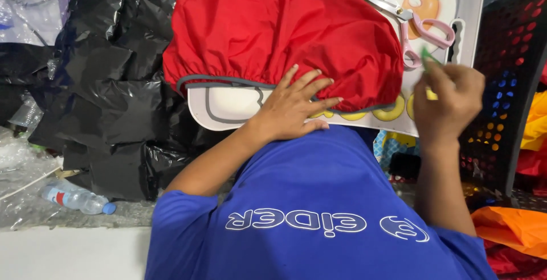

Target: The person cleans a red cloth with a small green tool by hand, then folds it and places it inside a clear plastic bag and then into a black mailing envelope.

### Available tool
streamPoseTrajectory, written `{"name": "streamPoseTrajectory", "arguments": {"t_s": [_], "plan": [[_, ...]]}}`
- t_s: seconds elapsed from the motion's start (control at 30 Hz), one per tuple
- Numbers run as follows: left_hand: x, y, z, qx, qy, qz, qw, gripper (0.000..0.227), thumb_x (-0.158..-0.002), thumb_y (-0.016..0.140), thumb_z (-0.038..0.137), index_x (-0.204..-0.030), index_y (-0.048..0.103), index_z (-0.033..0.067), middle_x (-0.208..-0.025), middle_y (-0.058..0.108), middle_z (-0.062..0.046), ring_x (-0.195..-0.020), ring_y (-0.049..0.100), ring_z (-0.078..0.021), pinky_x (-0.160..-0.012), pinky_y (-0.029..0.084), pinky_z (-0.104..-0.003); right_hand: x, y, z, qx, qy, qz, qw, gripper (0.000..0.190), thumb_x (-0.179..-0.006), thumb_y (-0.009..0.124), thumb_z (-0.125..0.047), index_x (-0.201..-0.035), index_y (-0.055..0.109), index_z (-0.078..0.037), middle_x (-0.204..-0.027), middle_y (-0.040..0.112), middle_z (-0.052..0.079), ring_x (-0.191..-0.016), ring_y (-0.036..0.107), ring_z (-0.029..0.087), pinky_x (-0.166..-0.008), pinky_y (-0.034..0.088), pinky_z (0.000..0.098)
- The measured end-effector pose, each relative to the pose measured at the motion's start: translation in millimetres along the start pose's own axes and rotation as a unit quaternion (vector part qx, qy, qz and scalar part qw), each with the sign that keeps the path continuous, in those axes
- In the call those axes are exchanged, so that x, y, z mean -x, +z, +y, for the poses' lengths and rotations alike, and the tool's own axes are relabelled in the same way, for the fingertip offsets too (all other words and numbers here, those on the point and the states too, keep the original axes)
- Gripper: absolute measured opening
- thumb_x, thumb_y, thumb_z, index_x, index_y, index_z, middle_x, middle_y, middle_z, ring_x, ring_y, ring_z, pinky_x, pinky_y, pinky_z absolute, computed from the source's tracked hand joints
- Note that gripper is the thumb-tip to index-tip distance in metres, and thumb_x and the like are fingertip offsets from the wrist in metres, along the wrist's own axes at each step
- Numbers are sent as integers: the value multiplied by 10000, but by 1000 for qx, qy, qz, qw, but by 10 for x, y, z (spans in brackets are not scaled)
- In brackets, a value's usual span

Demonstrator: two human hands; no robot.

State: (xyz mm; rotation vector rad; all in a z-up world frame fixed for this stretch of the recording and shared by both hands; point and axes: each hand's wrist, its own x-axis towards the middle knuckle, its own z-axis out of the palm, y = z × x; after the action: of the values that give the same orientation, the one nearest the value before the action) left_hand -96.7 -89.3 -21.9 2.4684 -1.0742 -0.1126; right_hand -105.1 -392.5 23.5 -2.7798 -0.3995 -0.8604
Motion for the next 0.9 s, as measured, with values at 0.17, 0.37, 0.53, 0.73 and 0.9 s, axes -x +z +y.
{"name": "streamPoseTrajectory", "arguments": {"t_s": [0.17,0.37,0.53,0.73,0.9], "plan": [[-6,56,35,25,51,39,998,558,-921,577,605,-1385,649,302,-1465,560,-40,-1419,422,-285,-1231,205,-577,-464,434,-433,-152,-185,-44,970,369,-801,870,60,-1145,808,-57,-979,594,100,-986,624,300,-846,507,418],[-17,19,11,14,42,25,999,661,-921,575,630,-1491,525,299,-1512,551,-13,-1446,434,-279,-1230,229,-554,-978,966,-325,3,-187,28,982,190,-915,847,-82,-1099,834,-129,-867,544,17,-783,517,194,-771,443,338],[-29,20,19,31,47,9,998,689,-911,606,620,-1496,510,269,-1430,606,-40,-1413,457,-285,-1206,257,-563,-978,962,-591,29,-364,-85,927,230,-939,739,-262,-1162,792,-235,-924,559,-33,-872,548,127,-988,485,314],[37,-132,-21,149,74,28,986,687,-910,732,401,-1503,488,154,-1504,563,-50,-1486,433,-282,-1276,267,-521,-1129,1298,-350,-32,-167,8,985,260,-884,750,6,-1120,827,-74,-921,514,87,-804,522,264,-776,500,356],[262,-358,8,127,27,274,953,259,-834,722,25,-1091,723,56,-1135,644,-90,-1097,609,-306,-1036,483,-439,-973,1083,-453,-89,-188,-83,975,208,-950,781,-67,-1151,825,-37,-1035,582,123,-783,546,264,-718,470,358]]}}
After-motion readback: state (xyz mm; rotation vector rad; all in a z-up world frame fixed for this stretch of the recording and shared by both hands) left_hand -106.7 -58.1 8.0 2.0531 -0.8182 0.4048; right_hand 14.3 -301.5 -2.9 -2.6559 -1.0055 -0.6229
